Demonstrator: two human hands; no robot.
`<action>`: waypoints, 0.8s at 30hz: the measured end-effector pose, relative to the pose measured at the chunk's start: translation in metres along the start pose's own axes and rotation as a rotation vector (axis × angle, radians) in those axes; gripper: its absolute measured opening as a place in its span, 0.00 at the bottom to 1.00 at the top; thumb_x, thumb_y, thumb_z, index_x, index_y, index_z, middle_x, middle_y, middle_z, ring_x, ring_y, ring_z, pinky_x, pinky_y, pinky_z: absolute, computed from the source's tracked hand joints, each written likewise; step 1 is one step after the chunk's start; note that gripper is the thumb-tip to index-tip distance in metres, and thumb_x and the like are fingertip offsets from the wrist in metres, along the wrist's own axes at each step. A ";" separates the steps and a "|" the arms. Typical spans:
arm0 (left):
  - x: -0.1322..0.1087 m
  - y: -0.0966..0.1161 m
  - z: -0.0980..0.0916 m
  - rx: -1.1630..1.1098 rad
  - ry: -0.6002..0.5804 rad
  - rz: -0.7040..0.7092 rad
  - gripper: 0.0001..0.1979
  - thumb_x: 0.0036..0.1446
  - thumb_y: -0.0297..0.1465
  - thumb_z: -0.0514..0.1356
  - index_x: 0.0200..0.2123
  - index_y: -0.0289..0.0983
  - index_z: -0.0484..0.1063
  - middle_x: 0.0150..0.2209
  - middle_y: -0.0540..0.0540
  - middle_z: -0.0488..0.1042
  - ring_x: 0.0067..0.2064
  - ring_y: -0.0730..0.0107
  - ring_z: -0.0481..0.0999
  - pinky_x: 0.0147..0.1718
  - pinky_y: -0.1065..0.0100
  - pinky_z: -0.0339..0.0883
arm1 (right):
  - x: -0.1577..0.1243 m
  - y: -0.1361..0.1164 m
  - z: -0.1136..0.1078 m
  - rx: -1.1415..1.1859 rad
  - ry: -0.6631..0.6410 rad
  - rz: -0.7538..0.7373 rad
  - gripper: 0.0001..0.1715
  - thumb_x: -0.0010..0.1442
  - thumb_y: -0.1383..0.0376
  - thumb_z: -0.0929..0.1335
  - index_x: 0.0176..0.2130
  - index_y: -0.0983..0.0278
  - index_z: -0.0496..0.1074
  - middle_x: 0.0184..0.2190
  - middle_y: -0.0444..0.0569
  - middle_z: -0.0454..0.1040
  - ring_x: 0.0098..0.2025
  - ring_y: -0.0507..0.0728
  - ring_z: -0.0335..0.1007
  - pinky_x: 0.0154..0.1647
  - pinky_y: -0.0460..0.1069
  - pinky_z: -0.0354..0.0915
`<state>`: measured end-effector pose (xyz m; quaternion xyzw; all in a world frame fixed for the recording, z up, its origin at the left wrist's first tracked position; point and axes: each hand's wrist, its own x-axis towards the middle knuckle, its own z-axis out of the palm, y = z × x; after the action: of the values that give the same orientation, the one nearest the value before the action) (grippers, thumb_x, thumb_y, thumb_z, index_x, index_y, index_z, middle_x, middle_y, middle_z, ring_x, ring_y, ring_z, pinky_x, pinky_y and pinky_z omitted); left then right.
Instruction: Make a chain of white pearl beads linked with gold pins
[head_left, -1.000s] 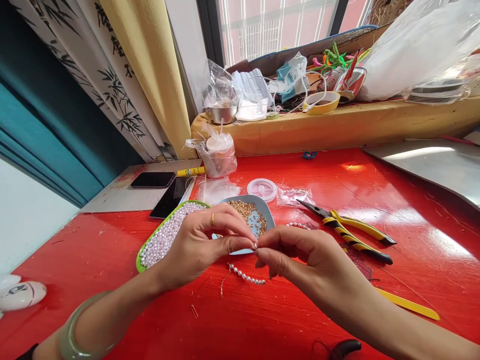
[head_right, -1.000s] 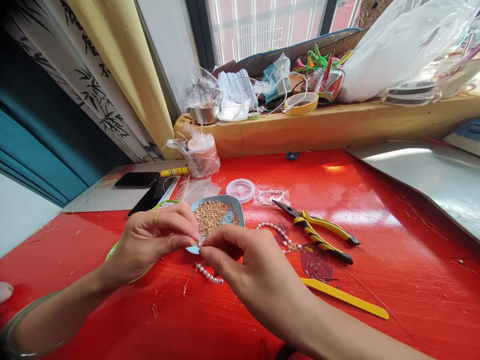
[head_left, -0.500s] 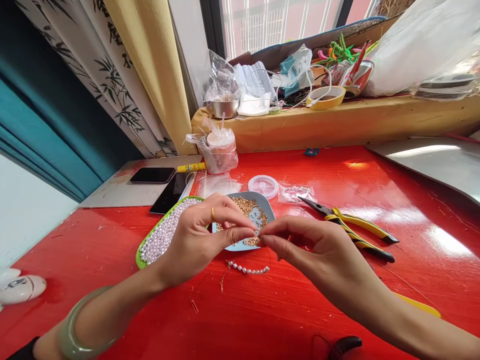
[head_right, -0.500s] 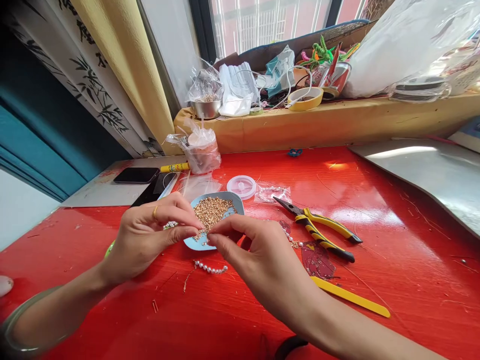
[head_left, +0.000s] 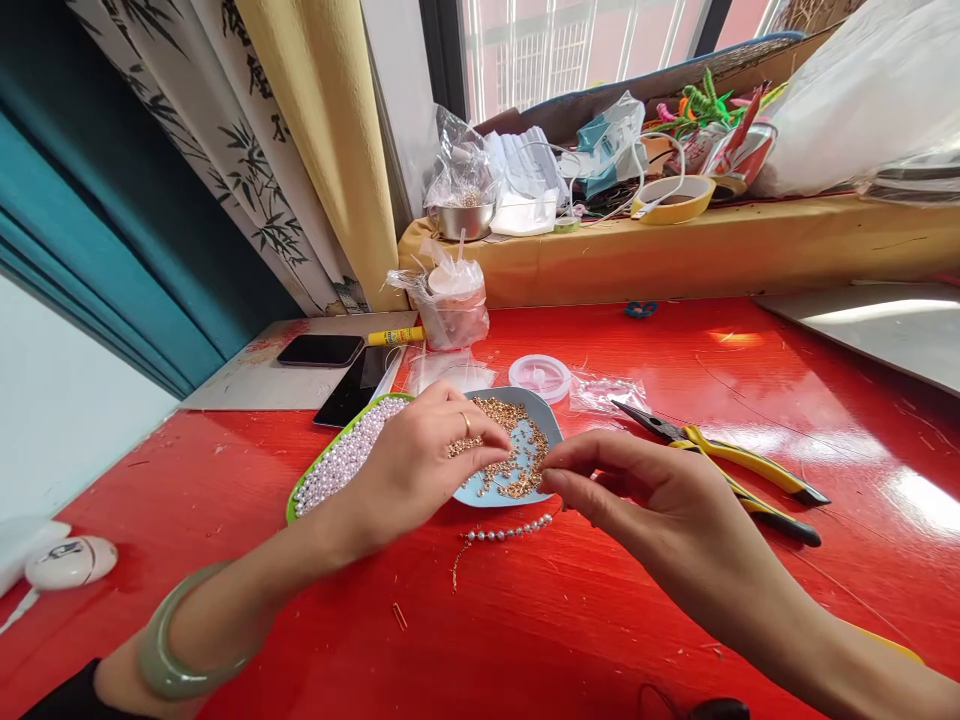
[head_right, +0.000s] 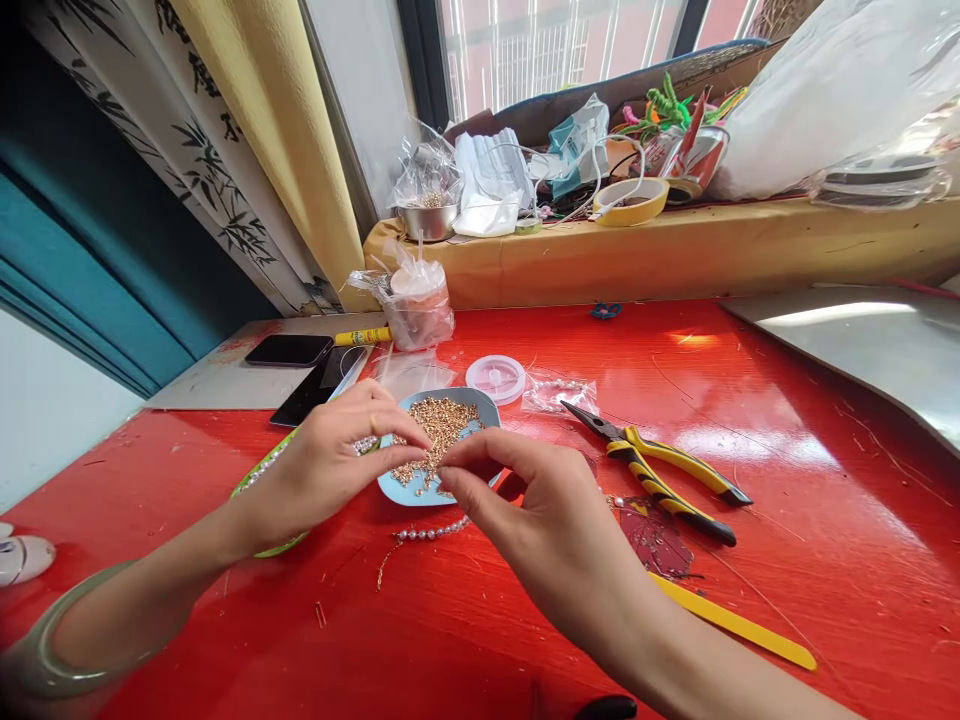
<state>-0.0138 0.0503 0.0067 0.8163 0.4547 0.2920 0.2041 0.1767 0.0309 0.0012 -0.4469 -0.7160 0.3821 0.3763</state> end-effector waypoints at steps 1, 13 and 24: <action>0.001 -0.003 -0.001 0.099 -0.095 -0.020 0.06 0.54 0.27 0.59 0.30 0.39 0.76 0.31 0.48 0.76 0.39 0.63 0.67 0.37 0.63 0.61 | 0.000 0.000 0.000 -0.007 0.007 -0.004 0.08 0.56 0.64 0.66 0.29 0.62 0.74 0.26 0.44 0.76 0.28 0.52 0.69 0.27 0.46 0.63; 0.006 -0.018 -0.001 0.436 -0.357 -0.065 0.11 0.52 0.21 0.55 0.26 0.37 0.75 0.28 0.47 0.72 0.38 0.62 0.64 0.36 0.63 0.54 | 0.003 -0.003 0.000 -0.030 0.032 -0.008 0.08 0.54 0.64 0.65 0.27 0.62 0.74 0.23 0.44 0.76 0.25 0.52 0.70 0.24 0.46 0.64; 0.008 -0.019 0.000 0.430 -0.373 -0.097 0.12 0.52 0.20 0.55 0.26 0.38 0.76 0.28 0.47 0.73 0.39 0.61 0.64 0.39 0.61 0.54 | 0.002 -0.001 0.002 -0.025 0.021 -0.011 0.08 0.55 0.66 0.65 0.26 0.62 0.74 0.21 0.42 0.75 0.24 0.51 0.68 0.24 0.45 0.63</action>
<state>-0.0219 0.0666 -0.0023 0.8577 0.4993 0.0235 0.1203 0.1740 0.0325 0.0016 -0.4515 -0.7192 0.3665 0.3802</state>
